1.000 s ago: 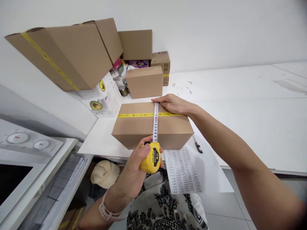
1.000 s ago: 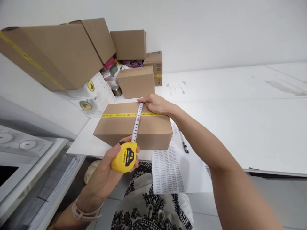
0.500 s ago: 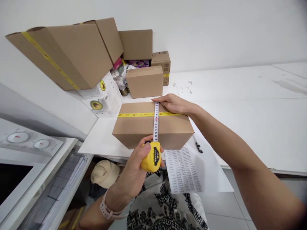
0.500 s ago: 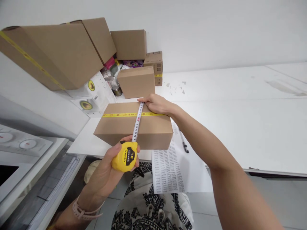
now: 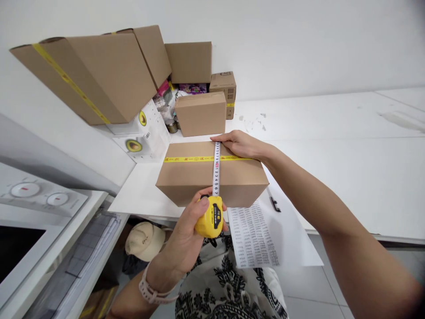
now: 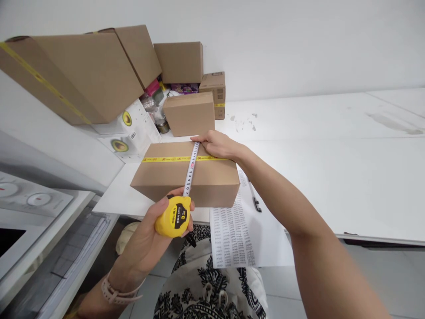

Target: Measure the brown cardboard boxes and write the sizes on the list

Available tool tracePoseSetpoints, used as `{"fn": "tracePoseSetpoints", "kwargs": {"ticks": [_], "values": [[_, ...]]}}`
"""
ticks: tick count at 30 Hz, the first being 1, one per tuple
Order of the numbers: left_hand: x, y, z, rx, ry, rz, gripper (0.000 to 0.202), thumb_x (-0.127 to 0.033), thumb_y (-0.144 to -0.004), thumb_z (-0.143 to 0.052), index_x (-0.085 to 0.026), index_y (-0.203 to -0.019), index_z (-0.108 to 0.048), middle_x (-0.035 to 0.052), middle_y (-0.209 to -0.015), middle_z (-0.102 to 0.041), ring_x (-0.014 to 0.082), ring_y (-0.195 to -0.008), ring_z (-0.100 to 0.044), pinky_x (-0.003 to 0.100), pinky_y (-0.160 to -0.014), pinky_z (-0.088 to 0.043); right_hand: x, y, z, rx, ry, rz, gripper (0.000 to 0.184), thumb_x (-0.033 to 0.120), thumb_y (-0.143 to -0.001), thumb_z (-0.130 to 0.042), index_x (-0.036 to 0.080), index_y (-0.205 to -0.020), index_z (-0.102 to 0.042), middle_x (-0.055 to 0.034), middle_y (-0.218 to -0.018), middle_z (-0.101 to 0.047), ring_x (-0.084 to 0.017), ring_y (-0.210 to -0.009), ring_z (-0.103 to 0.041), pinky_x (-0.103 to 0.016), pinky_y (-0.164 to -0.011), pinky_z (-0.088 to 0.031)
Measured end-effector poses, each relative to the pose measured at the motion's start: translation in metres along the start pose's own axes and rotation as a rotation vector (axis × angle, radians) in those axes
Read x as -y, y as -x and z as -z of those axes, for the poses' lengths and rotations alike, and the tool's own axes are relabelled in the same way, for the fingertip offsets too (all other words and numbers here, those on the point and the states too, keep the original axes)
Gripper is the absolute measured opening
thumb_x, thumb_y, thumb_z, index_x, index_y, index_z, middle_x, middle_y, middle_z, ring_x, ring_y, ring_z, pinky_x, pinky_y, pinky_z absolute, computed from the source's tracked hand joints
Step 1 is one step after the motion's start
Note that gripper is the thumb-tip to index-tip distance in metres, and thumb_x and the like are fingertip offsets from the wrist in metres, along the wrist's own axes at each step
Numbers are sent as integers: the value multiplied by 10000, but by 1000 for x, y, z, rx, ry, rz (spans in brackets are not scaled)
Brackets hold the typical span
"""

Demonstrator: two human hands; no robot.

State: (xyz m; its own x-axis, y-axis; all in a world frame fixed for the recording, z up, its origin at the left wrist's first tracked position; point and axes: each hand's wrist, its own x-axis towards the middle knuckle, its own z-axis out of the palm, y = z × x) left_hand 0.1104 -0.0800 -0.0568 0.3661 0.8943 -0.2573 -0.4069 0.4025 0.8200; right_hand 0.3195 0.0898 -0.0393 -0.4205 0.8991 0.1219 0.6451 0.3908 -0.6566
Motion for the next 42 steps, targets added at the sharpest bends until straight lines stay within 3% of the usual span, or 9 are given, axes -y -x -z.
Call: {"fn": "tracePoseSetpoints", "kwargs": {"ticks": [6,14,19,23,26,30,35,38,42], "values": [[-2,-1,0,-1,28,2,373,-430,-913,-636,-157,-1159,-577,65,-926,-654,177,-681,-664,284,-605,-482,-1,0,0,21,5,-6,435,304,-969,-481,278,-1359,-671,-17,-1361,-675,-295,-1237,-635,-458,-1125,-437],[-9,6,4,-3,41,-21,310,-419,-880,-638,-165,-1057,-622,81,-939,-657,194,-687,-654,266,-518,-483,-8,0,4,-21,-29,78,603,485,-1003,-431,326,-1580,-356,-6,-1639,-363,-265,-1503,-352,-497,-1247,-238],[-24,31,27,-341,-55,-556,244,-372,-835,-648,-224,-1028,-623,46,-962,-674,194,-734,-659,291,-577,-526,-8,3,5,4,-49,43,603,489,-1005,-412,291,-1573,-377,-38,-1616,-406,-278,-1485,-381,-506,-1231,-262],[-28,25,80,-776,-303,-979,242,-194,-793,-596,-258,-1013,-516,-9,-943,-651,175,-762,-664,303,-670,-545,2,7,5,1,-10,19,551,465,-1011,-405,270,-1523,-470,-47,-1570,-478,-290,-1439,-446,-492,-1203,-307],[-18,7,128,-862,-473,-1097,415,-206,-735,-673,-258,-1057,-417,6,-1084,-620,159,-814,-673,368,-801,-568,6,7,5,13,31,-16,536,454,-1008,-418,242,-1490,-519,-66,-1524,-534,-301,-1398,-492,-482,-1182,-336],[3,-5,159,-864,-627,-903,532,-216,-712,-758,-246,-1095,-389,70,-1181,-594,167,-924,-667,333,-828,-548,3,3,2,-21,51,-35,510,436,-997,-457,237,-1453,-565,-78,-1468,-589,-310,-1340,-546,-480,-1152,-377],[26,13,138,-736,-638,-824,604,-174,-708,-822,-259,-1163,-433,81,-1262,-561,203,-1075,-647,355,-940,-513,34,22,-8,-339,62,125,440,387,-1008,-452,233,-1375,-640,-99,-1339,-675,-309,-1259,-596,-502,-1096,-438],[45,32,119,-629,-629,-773,589,-221,-732,-833,-273,-1189,-464,87,-1265,-572,234,-1125,-627,382,-977,-493,81,53,-20,-234,-78,284,440,435,-1029,-428,343,-1433,-575,-50,-1315,-684,-237,-1153,-658,-404,-985,-537],[79,53,105,-501,-636,-509,565,-324,-752,-834,-275,-1213,-511,124,-1288,-594,310,-1212,-586,472,-1069,-421,128,87,-34,-55,-263,500,590,453,-965,-595,426,-1527,-417,-29,-1310,-682,-173,-963,-708,-314,-828,-606]]}}
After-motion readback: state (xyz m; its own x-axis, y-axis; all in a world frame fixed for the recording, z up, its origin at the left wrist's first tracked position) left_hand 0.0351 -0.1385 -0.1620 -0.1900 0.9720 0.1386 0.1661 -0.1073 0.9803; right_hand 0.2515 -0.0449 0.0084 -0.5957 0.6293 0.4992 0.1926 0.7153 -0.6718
